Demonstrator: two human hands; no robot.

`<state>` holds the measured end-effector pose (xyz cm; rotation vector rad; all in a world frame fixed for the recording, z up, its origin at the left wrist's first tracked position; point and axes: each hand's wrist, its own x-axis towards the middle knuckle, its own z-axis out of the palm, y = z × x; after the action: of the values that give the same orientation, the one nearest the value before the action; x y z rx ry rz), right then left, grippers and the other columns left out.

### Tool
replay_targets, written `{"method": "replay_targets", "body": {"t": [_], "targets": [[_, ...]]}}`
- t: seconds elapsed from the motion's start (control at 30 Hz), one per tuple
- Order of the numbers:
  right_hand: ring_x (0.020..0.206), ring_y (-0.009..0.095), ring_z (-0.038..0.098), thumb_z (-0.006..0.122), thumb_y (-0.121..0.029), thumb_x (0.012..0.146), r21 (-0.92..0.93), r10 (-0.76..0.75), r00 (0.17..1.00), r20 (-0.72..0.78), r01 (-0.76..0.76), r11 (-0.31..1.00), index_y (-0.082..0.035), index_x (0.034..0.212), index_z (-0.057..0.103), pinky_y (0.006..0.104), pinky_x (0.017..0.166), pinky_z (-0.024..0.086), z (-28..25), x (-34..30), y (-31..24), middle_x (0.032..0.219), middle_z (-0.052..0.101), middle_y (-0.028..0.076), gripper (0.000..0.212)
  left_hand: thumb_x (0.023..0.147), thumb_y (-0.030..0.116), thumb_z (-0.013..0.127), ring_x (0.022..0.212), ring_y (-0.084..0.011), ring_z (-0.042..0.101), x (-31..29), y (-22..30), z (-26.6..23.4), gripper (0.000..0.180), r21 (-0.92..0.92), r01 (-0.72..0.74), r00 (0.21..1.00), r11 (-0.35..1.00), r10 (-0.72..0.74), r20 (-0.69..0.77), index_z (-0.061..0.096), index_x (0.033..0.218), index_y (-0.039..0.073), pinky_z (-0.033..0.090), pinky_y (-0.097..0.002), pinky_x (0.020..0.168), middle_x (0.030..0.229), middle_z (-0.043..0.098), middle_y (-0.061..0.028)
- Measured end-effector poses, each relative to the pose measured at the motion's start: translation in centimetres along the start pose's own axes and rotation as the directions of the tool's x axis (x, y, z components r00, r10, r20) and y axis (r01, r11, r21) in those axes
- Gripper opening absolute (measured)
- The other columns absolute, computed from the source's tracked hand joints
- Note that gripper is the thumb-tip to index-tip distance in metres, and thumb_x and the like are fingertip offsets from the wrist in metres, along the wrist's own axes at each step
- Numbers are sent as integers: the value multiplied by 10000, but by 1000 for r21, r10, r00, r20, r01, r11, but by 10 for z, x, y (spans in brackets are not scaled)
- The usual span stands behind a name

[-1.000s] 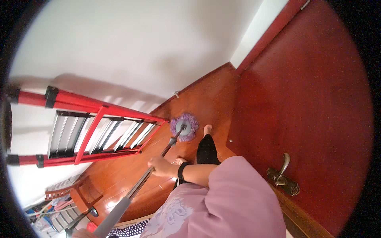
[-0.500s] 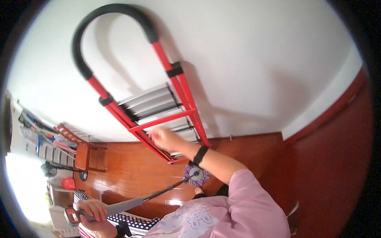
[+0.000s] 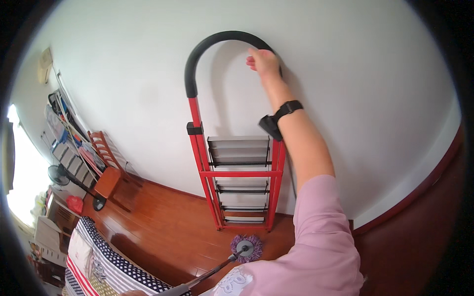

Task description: The person moves a green basin onto a washing machine, picks up a mop, and cleans the wooden floor in a bedroom, mopping around a bed and moving furniture to reach corners.

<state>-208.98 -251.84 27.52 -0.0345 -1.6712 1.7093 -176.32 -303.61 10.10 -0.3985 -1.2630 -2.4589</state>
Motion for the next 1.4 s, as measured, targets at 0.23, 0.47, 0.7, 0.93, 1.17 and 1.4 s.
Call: {"method": "replay_targets", "body": {"t": [0.23, 0.47, 0.7, 0.93, 1.17, 1.4], "targets": [[1185, 281, 347, 566, -303, 819, 296, 144, 962, 234, -211, 932, 32, 1197, 340, 398, 977, 296, 62, 7, -18, 1257, 338, 243, 554, 776, 378, 565, 346, -81, 325, -14, 9, -14, 382, 104, -84, 996, 991, 81, 26, 373, 557, 131, 230, -214, 358, 431, 334, 35], [873, 209, 499, 631, -196, 766, 655, 103, 990, 100, -143, 742, -67, 941, 530, 363, 809, 407, 78, 37, -8, 927, 516, 77, 240, 743, 335, 623, 362, -96, 361, -10, 8, -14, 319, -32, -64, 985, 997, 68, 157, 437, 601, 118, 276, -209, 388, 442, 371, 30], [822, 322, 534, 441, -83, 816, 716, -50, 957, 285, -178, 675, 57, 835, 461, 456, 832, 453, 111, -15, -82, 817, 536, 214, 142, 780, 397, 588, 386, -92, 366, 21, 1, 11, 370, 71, -81, 995, 994, 77, 57, 387, 629, 125, 275, -222, 402, 494, 383, 23], [853, 343, 532, 405, -76, 774, 695, 8, 1000, -5, -3, 719, 115, 893, 415, 452, 831, 465, 16, -10, -127, 888, 510, 231, 225, 788, 409, 566, 373, -105, 362, 55, -10, 1, 397, 96, -85, 993, 992, 76, 93, 368, 600, 122, 289, -235, 385, 469, 370, 15], [849, 369, 550, 401, -86, 780, 673, -57, 995, -86, 100, 733, 135, 960, 389, 460, 821, 470, -32, -29, -166, 915, 520, 258, 286, 780, 383, 561, 365, -111, 349, 71, -8, -8, 396, 112, -27, 995, 993, 16, 99, 348, 573, 122, 293, -225, 392, 435, 342, 17], [770, 327, 553, 368, -178, 825, 510, -68, 906, -419, 297, 807, 129, 973, 410, 450, 784, 471, -105, -35, -210, 827, 530, 224, 344, 758, 366, 569, 361, -112, 350, 78, -22, -8, 376, 20, -6, 999, 1000, 5, 40, 362, 573, 112, 279, -231, 381, 434, 340, 9]]}}
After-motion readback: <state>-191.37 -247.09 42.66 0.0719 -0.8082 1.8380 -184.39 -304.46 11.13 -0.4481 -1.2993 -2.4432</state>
